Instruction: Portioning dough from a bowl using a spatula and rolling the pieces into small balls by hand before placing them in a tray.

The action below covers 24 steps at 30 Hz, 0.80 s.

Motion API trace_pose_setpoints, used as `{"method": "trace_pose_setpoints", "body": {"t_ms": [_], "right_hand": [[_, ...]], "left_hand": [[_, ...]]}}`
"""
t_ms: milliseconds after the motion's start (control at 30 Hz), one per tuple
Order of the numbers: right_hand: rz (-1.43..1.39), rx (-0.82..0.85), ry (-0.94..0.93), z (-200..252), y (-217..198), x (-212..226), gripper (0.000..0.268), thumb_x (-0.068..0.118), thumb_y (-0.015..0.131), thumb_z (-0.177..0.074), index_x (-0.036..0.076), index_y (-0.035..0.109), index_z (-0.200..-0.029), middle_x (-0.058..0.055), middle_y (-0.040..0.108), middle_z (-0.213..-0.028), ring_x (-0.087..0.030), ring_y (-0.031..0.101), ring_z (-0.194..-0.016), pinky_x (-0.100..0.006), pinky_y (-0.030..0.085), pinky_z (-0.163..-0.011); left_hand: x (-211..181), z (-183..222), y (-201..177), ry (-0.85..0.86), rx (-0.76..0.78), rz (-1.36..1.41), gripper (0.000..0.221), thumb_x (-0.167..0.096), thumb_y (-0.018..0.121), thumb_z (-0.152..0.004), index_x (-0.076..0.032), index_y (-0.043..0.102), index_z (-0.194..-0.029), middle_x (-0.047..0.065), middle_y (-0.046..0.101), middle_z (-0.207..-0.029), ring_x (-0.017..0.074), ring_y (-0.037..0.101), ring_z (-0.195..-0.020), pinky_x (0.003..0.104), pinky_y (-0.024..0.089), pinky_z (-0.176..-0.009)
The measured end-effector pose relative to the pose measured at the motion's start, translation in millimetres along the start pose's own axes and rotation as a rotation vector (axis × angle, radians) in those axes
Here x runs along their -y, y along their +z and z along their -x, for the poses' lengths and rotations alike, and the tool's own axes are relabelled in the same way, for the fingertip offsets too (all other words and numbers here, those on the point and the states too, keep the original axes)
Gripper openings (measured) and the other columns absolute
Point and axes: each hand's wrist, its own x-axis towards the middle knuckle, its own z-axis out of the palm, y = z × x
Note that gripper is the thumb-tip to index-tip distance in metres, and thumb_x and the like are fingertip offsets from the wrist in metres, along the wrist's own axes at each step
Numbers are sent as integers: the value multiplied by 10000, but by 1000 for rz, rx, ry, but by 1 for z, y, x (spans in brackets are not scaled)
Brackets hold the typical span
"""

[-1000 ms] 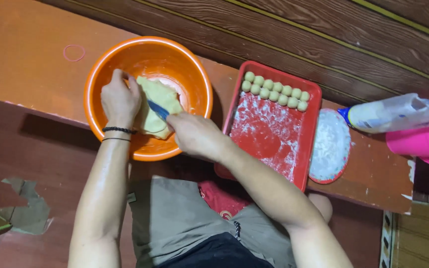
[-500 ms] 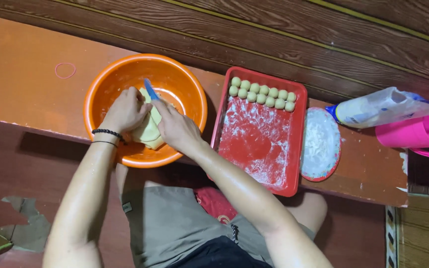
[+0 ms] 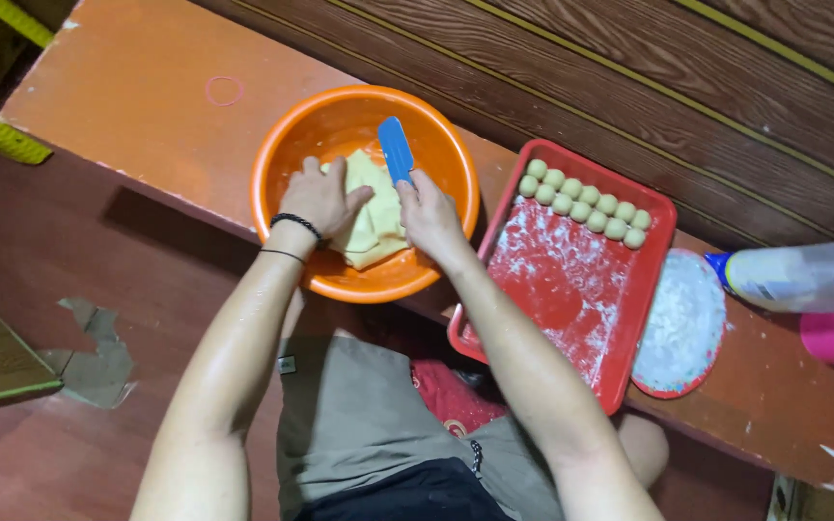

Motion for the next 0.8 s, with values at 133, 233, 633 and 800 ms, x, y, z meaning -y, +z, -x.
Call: {"method": "trace_pose_setpoints", "body": {"t_ms": [133,233,633,800], "right_hand": [[240,83,-135,-25,8,-18,234,347,473,-1046,148,510,-1165,-280,722,-913,-492,711,-976,-646,531,-869],[409,189,-108,-23,3,6,260,349,449,-1050,129,526,-1163,-319,707,-976,-521,690,-1025,-630,541,-896],[745,337,-8,-63,46,11,397,340,472,-1034,6,528,-1242,-338,675,-1136,-579,634,-1127,-651,506,-977],[669,290,25,-71,56,23,385,208,302,-1033,-22,524,-1248,-341,667,-1145,-563,624,-1165,-626,506,-989]], "left_hand": [[3,-10,7,-55,25,23,777,-707,481,-967,-123,429,-1477,246,466,-1257,547,556,-1177,611,534,-964],[1,-12,8,-108,81,14,749,-693,474,-960,-177,393,-1497,196,443,-1291,493,540,-1215,589,534,-975],[-3,-13,6,-122,113,-20,829,-669,429,-975,-112,324,-1580,155,435,-1299,438,516,-1233,534,515,-997],[1,-19,17,-127,111,-59,822,-631,433,-965,-129,292,-1600,138,416,-1295,452,503,-1216,544,503,-987]]}}
